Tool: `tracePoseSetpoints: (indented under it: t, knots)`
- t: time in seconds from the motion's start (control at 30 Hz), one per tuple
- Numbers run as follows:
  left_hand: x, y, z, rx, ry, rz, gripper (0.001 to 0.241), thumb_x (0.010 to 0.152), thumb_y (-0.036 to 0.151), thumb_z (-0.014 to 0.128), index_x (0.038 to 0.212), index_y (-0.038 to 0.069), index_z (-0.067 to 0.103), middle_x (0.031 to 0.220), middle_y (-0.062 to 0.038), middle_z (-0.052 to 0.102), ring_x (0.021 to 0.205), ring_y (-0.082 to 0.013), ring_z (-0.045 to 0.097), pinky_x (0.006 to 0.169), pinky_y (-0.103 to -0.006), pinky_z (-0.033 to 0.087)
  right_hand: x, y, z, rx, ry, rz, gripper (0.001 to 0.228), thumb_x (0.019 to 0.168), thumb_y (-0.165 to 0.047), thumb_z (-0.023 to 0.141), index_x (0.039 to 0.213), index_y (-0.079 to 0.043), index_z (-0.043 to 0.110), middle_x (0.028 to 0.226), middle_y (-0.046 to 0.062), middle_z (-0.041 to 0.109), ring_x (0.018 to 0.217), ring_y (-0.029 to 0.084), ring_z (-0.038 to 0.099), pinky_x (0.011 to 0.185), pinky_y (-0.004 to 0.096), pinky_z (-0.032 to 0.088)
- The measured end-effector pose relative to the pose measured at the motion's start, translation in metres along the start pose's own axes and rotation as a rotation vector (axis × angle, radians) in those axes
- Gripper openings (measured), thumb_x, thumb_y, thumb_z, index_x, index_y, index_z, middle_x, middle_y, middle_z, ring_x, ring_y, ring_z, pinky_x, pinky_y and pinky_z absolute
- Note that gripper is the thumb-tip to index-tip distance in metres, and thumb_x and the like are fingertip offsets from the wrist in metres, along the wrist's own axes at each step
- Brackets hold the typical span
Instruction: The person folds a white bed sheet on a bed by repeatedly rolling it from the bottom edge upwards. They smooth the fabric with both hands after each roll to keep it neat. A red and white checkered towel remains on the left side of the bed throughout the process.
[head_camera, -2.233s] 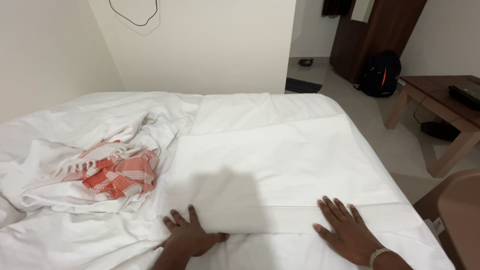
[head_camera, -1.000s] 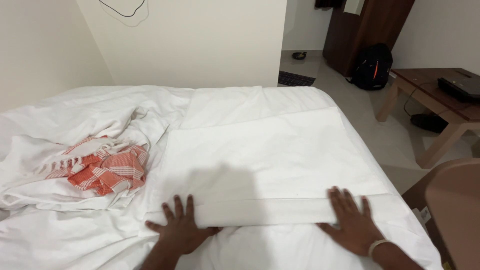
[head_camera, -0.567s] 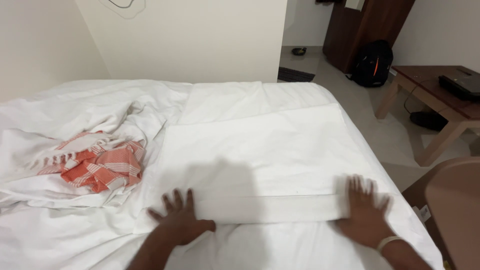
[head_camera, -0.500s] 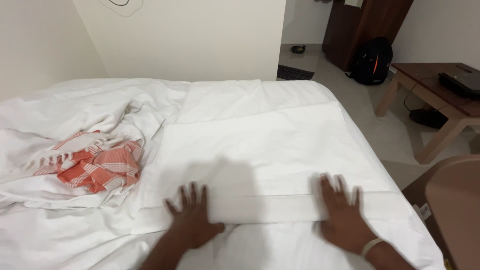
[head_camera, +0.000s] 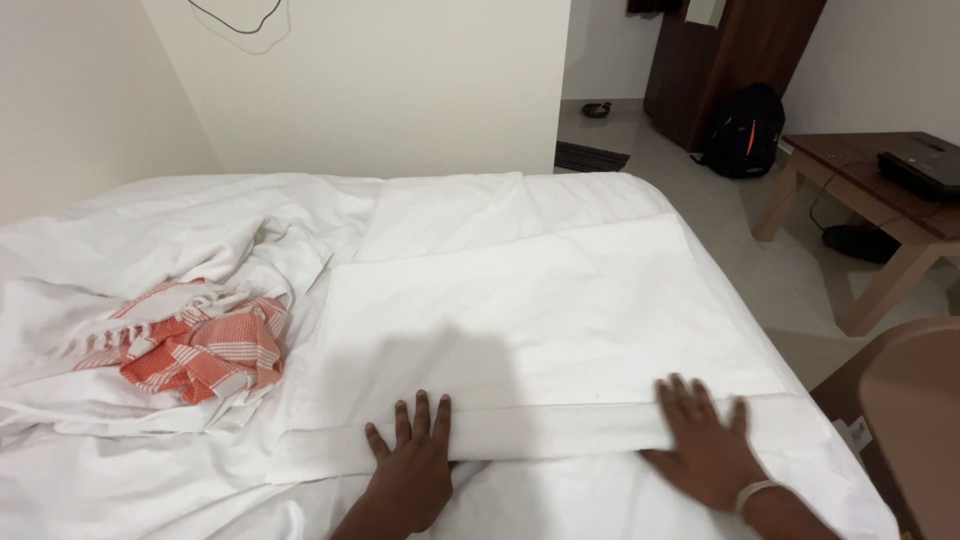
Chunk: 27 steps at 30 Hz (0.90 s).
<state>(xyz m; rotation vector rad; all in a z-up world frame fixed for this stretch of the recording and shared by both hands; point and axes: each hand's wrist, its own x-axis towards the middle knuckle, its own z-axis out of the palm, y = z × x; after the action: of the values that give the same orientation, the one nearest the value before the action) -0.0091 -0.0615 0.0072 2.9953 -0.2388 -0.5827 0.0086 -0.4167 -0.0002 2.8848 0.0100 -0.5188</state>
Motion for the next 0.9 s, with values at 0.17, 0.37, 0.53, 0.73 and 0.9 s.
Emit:
tracePoseSetpoints:
  t: [0.17,0.37,0.53,0.73,0.9]
  knots:
    - [-0.007,-0.008,-0.003,-0.076,-0.018,-0.035,0.074,0.110,0.037,0.037,0.164,0.010,-0.004,0.171,-0.024,-0.006,0.157,-0.0492,-0.005,0.117,-0.0789,0.002,0.034,0.083,0.041,-0.007,-0.043,0.175,0.104,0.091,-0.083,0.038,0.166,-0.026,-0.005,0.175,0.000,-0.011,0.161,0.026,-0.005,0.121,0.072,0.004]
    - [-0.002,-0.016,-0.009,-0.142,-0.063,-0.080,0.068,0.109,0.032,0.035,0.165,0.013,0.001,0.173,-0.018,-0.002,0.160,-0.0424,-0.002,0.123,-0.0718,0.001,0.049,0.108,0.065,0.129,-0.008,0.295,0.112,0.083,-0.084,0.053,0.166,-0.028,0.003,0.175,-0.001,-0.005,0.161,0.029,-0.002,0.117,0.075,0.008]
    - [0.002,-0.019,-0.005,-0.127,-0.083,-0.087,0.071,0.105,0.016,0.038,0.166,0.014,0.001,0.174,-0.016,-0.001,0.160,-0.0395,-0.001,0.124,-0.0697,0.001,-0.004,0.039,0.018,0.142,0.135,0.092,0.095,0.089,-0.055,0.065,0.164,-0.027,0.012,0.172,-0.001,0.008,0.159,0.027,-0.001,0.122,0.068,0.004]
    - [0.010,-0.032,0.010,-0.035,0.070,0.002,0.082,0.097,0.000,0.045,0.165,0.011,0.000,0.173,-0.016,0.002,0.160,-0.0383,0.006,0.122,-0.0711,0.010,0.001,0.031,0.017,0.152,0.146,-0.118,0.074,0.096,-0.010,0.054,0.159,-0.035,0.024,0.169,-0.015,0.022,0.158,0.012,0.014,0.132,0.044,0.009]
    - [-0.014,-0.033,0.004,0.172,-0.031,0.117,0.083,0.098,0.000,0.048,0.162,0.000,-0.004,0.170,-0.028,0.004,0.156,-0.0488,0.009,0.117,-0.0727,0.022,-0.022,0.040,0.016,0.184,0.091,-0.116,0.077,0.093,0.000,0.051,0.156,-0.040,0.033,0.165,-0.018,0.033,0.153,0.012,0.034,0.128,0.035,0.029]
